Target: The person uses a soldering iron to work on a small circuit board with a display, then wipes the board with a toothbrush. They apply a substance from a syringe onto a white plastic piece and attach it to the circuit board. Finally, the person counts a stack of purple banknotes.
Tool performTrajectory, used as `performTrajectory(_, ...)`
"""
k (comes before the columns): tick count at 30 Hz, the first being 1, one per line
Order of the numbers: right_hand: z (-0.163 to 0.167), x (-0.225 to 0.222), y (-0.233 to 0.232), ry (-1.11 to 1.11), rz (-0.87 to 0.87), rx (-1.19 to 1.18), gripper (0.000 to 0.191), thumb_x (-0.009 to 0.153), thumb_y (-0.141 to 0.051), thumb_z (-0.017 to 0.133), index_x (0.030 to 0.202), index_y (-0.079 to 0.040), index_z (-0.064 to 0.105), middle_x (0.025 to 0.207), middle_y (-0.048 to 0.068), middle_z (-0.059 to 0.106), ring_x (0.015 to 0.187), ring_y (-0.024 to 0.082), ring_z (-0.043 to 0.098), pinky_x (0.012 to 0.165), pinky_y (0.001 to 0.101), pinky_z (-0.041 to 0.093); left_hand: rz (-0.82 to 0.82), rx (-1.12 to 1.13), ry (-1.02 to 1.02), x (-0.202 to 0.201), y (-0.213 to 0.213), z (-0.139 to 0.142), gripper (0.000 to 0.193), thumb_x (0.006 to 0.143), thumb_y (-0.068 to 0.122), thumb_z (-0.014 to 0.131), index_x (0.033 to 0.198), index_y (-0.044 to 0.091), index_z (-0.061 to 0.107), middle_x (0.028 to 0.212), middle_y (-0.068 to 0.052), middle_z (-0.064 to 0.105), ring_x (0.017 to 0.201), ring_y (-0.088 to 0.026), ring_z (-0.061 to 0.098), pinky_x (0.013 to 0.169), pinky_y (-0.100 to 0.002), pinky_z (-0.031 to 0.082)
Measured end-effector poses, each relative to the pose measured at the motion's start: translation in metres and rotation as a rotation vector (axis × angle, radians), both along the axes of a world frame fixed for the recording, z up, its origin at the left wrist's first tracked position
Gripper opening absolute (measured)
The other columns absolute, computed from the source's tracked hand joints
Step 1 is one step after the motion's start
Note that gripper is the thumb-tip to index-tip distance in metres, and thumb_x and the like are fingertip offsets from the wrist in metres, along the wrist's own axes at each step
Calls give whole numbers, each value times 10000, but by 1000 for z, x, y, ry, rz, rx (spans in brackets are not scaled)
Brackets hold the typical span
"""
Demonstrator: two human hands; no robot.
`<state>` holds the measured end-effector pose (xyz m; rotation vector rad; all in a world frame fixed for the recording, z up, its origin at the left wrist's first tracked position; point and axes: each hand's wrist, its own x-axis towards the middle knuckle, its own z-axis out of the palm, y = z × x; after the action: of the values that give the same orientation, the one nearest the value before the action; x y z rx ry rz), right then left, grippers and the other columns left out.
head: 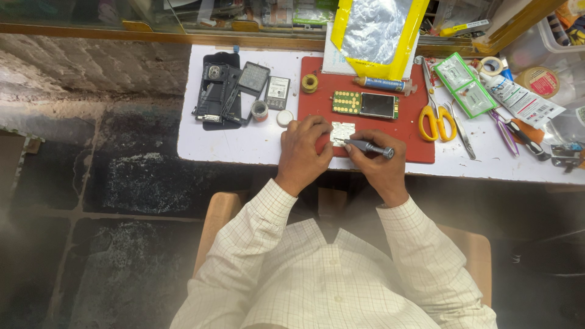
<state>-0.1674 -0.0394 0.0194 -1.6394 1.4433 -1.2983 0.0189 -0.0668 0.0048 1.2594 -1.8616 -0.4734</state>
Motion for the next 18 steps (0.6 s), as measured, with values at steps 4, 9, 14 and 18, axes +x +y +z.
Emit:
performTrajectory(4, 0, -1, 0, -15, 45, -2, 222, 851, -47, 814, 1049, 19, 737, 946, 54, 754, 841, 78, 702, 714, 208, 568, -6, -5, 3, 1, 1, 0, 306, 776, 135, 743, 1080, 104, 728, 1212, -19, 655, 1032, -277, 561, 874, -425, 447)
performTrajectory(9, 2, -3, 3, -36, 56, 16, 199, 844, -39, 800, 1023, 12, 726, 913, 52, 744, 815, 81, 701, 706, 213, 566, -1, -9, 7, 0, 0, 0, 306, 781, 125, 736, 1087, 105, 730, 1211, -15, 657, 1030, -272, 560, 892, -423, 447)
performTrajectory(14, 2, -6, 5, 24, 36, -35, 201, 835, -21, 802, 1017, 20, 725, 919, 61, 741, 829, 94, 699, 731, 225, 566, 4, -9, 1, -1, 1, -1, 301, 777, 129, 740, 1077, 110, 729, 1207, -11, 659, 1039, -270, 556, 889, -420, 445)
performTrajectory(18, 1, -6, 7, 20, 10, -47, 181, 852, -16, 797, 1014, 26, 729, 912, 62, 739, 822, 95, 682, 737, 230, 561, 13, -15, -2, -1, 1, 0, 299, 782, 131, 735, 1080, 111, 730, 1209, -10, 659, 1039, -268, 554, 890, -418, 444)
